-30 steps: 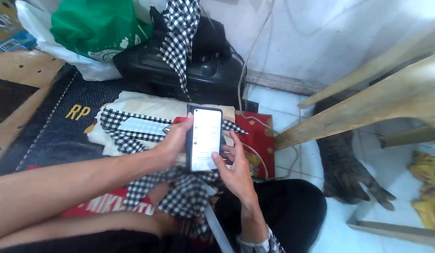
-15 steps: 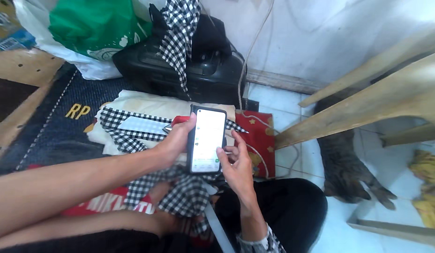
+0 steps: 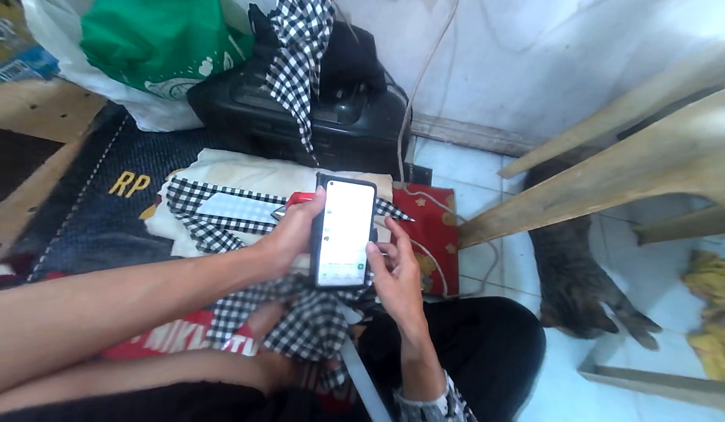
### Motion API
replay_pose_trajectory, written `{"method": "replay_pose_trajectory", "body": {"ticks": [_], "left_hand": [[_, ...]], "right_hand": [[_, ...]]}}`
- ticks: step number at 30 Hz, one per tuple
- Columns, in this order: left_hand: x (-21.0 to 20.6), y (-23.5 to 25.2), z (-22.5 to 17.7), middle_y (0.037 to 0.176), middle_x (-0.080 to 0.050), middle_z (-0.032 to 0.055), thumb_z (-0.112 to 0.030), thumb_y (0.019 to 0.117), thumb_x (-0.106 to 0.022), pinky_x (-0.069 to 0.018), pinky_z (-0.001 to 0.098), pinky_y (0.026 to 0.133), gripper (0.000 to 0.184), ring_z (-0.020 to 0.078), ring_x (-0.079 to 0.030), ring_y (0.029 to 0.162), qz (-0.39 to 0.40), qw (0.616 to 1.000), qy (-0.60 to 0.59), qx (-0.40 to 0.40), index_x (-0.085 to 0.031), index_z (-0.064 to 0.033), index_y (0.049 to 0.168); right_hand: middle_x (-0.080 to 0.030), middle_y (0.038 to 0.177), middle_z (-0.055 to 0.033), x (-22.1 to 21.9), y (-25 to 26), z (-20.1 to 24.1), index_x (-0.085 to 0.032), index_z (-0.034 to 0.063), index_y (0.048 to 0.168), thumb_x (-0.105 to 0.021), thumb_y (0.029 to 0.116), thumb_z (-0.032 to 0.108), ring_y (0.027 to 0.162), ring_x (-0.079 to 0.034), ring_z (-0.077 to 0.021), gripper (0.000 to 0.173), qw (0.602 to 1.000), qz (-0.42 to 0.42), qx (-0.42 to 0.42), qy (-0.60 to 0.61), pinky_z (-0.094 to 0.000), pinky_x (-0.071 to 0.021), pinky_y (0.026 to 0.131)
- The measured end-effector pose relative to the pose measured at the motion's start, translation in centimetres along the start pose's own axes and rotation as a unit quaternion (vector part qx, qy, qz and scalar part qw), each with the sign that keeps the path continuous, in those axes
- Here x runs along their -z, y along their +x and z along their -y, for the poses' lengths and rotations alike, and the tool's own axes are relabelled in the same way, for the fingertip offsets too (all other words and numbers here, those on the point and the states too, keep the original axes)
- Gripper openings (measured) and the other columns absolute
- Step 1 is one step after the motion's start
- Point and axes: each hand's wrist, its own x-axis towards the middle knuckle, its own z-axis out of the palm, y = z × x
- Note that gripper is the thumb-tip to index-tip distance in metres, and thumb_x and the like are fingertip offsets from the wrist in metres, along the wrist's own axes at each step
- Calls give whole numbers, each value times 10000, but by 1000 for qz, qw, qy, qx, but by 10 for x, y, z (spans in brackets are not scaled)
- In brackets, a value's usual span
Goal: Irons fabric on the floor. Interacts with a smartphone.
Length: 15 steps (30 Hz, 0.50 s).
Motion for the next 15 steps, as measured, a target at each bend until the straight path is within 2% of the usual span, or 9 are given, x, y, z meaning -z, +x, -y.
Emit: {"method": "replay_pose_trajectory", "body": {"ticks": [5, 15], "left_hand": [[-1, 1, -1, 1094, -712, 86, -540, 1090, -185, -572, 385, 839, 639, 182, -702, 976, -18, 1000, -7, 9, -577, -82, 1302], [0, 3, 1, 1057, -722, 66, -549, 1087, -171, -584, 373, 807, 640, 168, -713, 938, -12, 1000, -5, 3, -579, -100, 1290]], "right_hand": [[-714, 958, -54, 1, 0, 1, -424, 87, 1532, -578, 1039, 172, 721, -651, -55, 523, 1000, 0, -8, 15, -219, -543, 654], [-715, 964, -53, 1, 1, -1, -432, 89, 1527, -556, 1044, 156, 735, -657, -57, 503, 1000, 2, -8, 27, -225, -547, 671]]}}
